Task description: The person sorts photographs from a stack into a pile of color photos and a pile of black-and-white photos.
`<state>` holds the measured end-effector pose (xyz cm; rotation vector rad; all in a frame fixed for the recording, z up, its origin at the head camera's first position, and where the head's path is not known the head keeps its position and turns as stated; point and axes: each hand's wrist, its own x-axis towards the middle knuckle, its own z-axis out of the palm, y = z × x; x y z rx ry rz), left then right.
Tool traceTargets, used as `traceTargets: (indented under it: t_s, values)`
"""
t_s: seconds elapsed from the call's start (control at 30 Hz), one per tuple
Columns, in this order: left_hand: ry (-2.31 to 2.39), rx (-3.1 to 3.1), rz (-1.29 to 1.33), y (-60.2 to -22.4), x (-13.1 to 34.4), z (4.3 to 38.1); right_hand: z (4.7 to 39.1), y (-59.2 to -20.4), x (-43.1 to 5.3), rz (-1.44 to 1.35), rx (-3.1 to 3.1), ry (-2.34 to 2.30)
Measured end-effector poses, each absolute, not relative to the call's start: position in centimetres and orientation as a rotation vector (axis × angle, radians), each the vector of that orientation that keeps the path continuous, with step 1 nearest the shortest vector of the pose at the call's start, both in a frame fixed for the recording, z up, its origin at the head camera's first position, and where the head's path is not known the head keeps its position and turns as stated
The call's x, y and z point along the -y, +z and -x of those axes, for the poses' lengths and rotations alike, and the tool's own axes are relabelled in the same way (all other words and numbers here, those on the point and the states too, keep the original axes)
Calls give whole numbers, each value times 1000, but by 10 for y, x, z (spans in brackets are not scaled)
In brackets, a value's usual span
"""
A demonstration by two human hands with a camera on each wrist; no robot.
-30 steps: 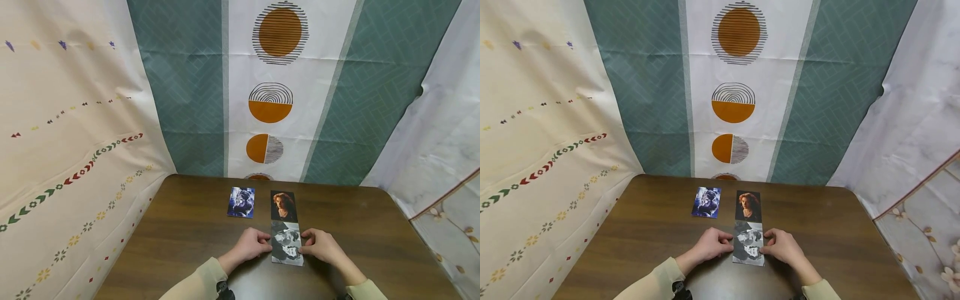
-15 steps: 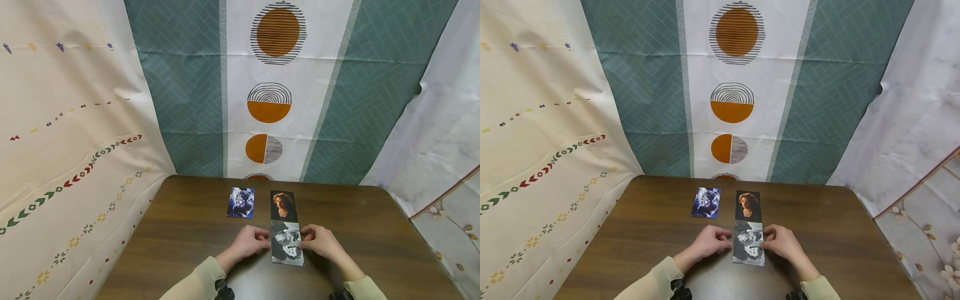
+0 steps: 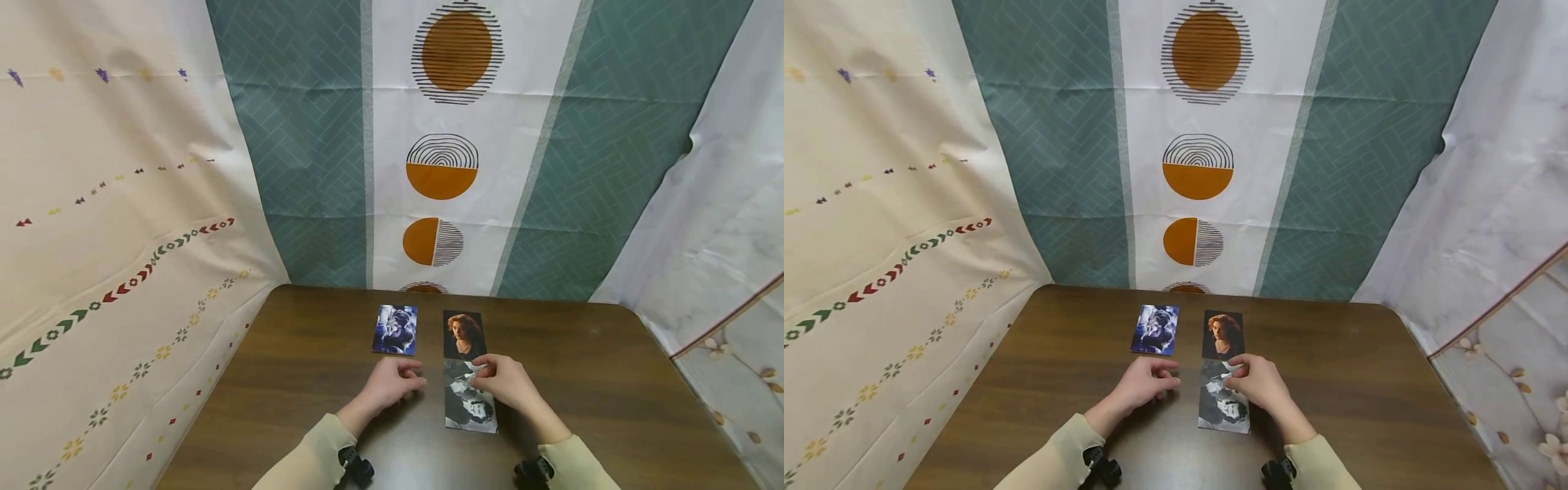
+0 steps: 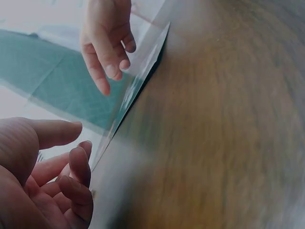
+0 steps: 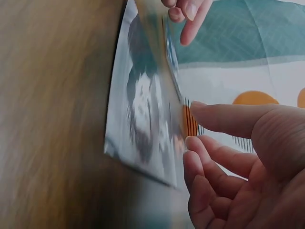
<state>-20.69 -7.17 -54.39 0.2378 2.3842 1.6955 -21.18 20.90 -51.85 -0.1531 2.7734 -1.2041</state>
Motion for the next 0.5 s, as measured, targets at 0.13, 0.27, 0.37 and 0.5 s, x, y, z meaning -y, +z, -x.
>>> traceTargets:
  t_s: [0.13, 0.27, 0.37, 0.5]
  values:
    - [1695, -2404, -218, -541, 81, 212, 217, -515, -197, 177, -2764, -1233]
    - [1696, -2428, -181, -537, 91, 217, 222, -514, -184, 193, -2736, -1262]
    - [1703, -2445, -161, -534, 99, 220, 227, -514, -173, 196, -2727, -1282]
    - [1721, -2451, -125, -533, 109, 224, 235, -515, -158, 231, -2731, -1305]
